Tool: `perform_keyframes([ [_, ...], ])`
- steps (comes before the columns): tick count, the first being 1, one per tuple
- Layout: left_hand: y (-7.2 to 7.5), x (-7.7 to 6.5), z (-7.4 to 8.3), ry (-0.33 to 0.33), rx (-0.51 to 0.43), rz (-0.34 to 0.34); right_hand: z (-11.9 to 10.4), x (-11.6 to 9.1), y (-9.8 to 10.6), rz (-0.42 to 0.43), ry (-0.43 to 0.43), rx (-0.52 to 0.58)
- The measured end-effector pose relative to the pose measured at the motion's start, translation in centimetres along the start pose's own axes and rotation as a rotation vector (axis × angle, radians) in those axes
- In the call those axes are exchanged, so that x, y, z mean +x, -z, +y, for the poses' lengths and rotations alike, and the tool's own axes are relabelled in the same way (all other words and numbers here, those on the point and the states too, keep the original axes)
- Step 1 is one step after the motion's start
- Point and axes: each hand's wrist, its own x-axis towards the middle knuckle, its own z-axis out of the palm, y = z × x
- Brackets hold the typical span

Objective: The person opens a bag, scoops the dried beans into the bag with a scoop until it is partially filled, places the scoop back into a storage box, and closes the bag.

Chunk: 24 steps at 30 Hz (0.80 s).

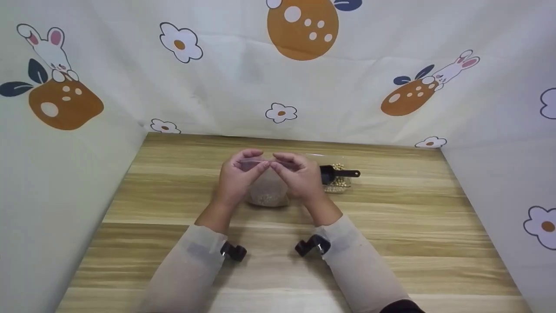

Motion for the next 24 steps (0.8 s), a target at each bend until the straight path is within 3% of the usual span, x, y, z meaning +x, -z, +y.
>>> perform_keyframes([
  [6,0.0,0.1,-0.1,-0.022,-0.005,-0.006,0.1,0.0,0.3,-0.009,-0.007,-0.017],
  [15,1.1,0.3,-0.4,0.066,0.017,0.029,0.7,0.3,1.5,0.026,-0.04,-0.036],
  [24,1.9,0.5,-0.4,0.055,-0.048,0.071,0.8,0.6,2.8,0.066,-0.087,-0.032],
])
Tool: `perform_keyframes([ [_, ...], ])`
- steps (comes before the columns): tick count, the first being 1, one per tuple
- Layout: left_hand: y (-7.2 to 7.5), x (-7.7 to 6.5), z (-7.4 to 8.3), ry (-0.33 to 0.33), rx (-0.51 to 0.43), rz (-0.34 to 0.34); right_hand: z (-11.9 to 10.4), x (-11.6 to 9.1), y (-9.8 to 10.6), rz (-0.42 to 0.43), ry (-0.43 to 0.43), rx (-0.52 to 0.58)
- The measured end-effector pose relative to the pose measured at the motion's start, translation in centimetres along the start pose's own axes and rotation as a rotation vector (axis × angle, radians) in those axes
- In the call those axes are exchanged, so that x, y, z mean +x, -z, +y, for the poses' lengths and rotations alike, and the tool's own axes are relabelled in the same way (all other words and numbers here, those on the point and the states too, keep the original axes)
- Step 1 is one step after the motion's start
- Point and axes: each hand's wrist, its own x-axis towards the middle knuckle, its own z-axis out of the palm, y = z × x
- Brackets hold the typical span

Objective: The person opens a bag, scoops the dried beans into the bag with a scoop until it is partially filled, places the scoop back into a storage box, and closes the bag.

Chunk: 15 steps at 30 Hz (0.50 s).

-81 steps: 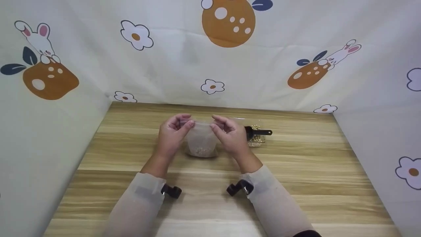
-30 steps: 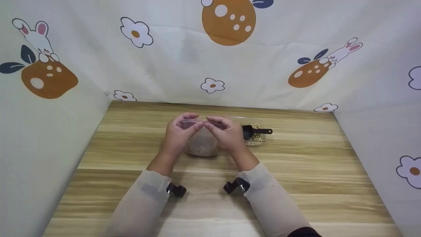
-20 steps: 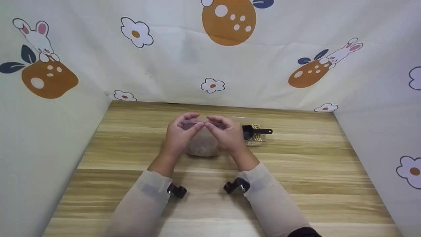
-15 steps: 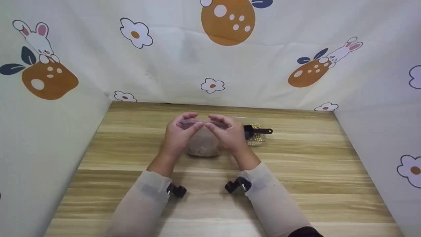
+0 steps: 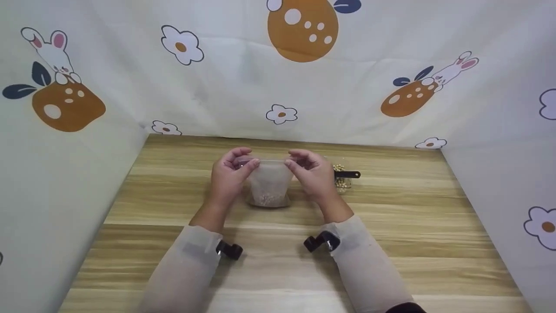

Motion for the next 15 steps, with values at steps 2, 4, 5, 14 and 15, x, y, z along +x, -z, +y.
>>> perform_keyframes([
  [2,0.09,0.14,-0.11,-0.011,-0.025,0.013,-0.01,0.01,0.2,0.008,-0.009,0.001],
  [4,0.2,0.3,-0.2,-0.019,-0.051,0.027,0.03,0.05,0.35,0.018,-0.016,0.003],
  [5,0.26,0.37,-0.21,-0.018,-0.064,0.035,0.07,0.11,0.39,0.022,-0.017,0.009],
  [14,0.73,0.48,-0.02,-0.044,-0.146,0.078,0.28,0.43,0.72,0.046,-0.047,0.061],
  [15,0.76,0.45,-0.05,-0.049,-0.152,0.076,0.33,0.42,0.75,0.045,-0.052,0.061],
])
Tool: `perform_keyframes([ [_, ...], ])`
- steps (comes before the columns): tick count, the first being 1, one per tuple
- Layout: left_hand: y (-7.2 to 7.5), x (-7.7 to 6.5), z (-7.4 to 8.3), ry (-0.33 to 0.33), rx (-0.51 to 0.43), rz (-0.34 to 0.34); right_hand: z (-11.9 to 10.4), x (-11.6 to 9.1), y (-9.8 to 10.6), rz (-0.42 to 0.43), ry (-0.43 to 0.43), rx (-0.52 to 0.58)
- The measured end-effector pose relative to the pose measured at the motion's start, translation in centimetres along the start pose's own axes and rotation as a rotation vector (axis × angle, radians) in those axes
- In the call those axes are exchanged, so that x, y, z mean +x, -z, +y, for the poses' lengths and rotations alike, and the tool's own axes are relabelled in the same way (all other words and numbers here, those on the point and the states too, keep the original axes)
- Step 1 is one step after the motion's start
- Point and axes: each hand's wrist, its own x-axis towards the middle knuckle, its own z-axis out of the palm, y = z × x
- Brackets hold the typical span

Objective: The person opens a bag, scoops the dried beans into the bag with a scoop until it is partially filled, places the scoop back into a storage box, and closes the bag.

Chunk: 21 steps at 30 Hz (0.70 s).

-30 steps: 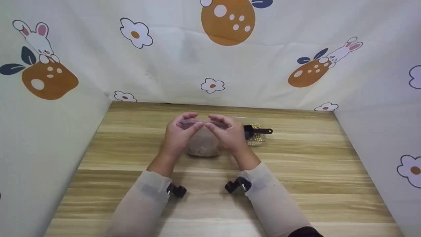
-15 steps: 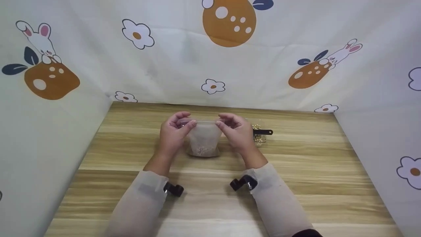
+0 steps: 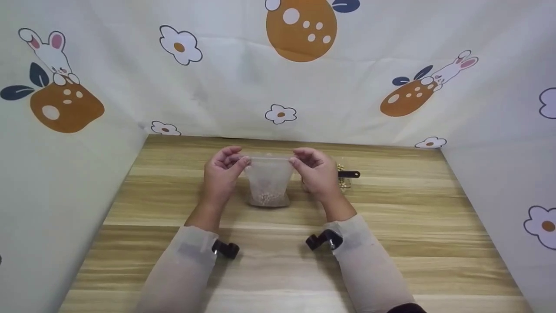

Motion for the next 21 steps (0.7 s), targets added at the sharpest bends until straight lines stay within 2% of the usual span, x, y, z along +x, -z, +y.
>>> perform_keyframes([
  [5,0.13,0.0,-0.03,-0.019,-0.037,-0.026,0.01,0.06,0.11,-0.012,-0.005,0.006],
  [10,0.15,-0.01,0.0,-0.018,-0.013,-0.044,0.09,0.16,0.3,-0.014,-0.015,0.035],
  [16,-0.14,0.21,0.13,0.02,0.034,-0.06,0.26,0.62,0.47,-0.008,-0.044,-0.016],
  [21,-0.2,0.66,-0.05,0.071,0.02,-0.063,0.41,0.95,0.4,-0.019,-0.065,-0.033],
])
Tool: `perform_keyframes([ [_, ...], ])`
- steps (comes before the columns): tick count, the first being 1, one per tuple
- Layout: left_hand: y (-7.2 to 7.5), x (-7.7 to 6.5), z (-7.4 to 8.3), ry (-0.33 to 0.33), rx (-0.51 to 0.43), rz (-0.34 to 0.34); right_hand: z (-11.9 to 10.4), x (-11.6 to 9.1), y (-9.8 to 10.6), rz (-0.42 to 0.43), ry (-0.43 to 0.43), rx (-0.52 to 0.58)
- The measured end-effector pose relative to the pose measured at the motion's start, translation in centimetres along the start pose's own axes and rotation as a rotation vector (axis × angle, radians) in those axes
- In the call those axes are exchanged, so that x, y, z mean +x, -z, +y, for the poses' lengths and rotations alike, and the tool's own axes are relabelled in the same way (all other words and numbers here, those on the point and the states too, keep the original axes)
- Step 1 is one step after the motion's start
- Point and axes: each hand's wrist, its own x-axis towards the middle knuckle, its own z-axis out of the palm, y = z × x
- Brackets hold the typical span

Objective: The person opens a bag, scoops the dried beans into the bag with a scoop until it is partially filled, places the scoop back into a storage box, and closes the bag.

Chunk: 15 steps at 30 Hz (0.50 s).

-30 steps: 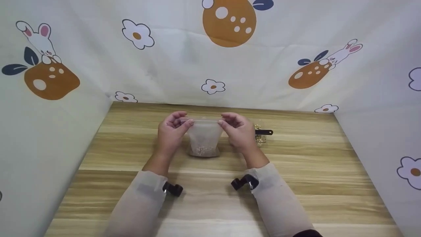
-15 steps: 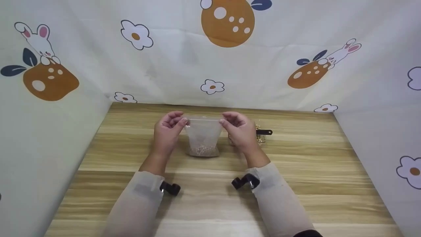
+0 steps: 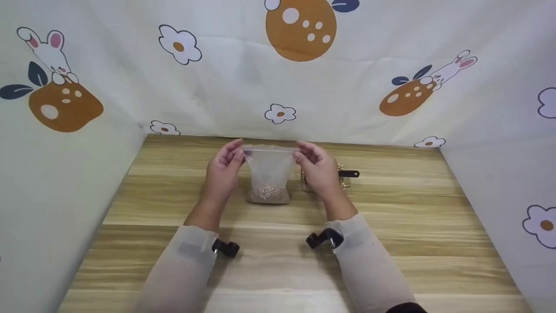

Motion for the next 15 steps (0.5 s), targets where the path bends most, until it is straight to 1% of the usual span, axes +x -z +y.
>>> perform_keyframes([
  [4,0.2,0.1,-0.2,0.027,-0.003,-0.001,0.4,0.1,0.0,-0.01,-0.007,0.017],
  [9,0.4,0.2,-0.4,0.041,0.033,-0.021,0.9,0.3,0.1,-0.04,-0.016,0.053],
  [15,0.8,0.4,-0.5,0.033,0.08,-0.038,1.1,0.4,0.3,-0.049,-0.029,0.084],
])
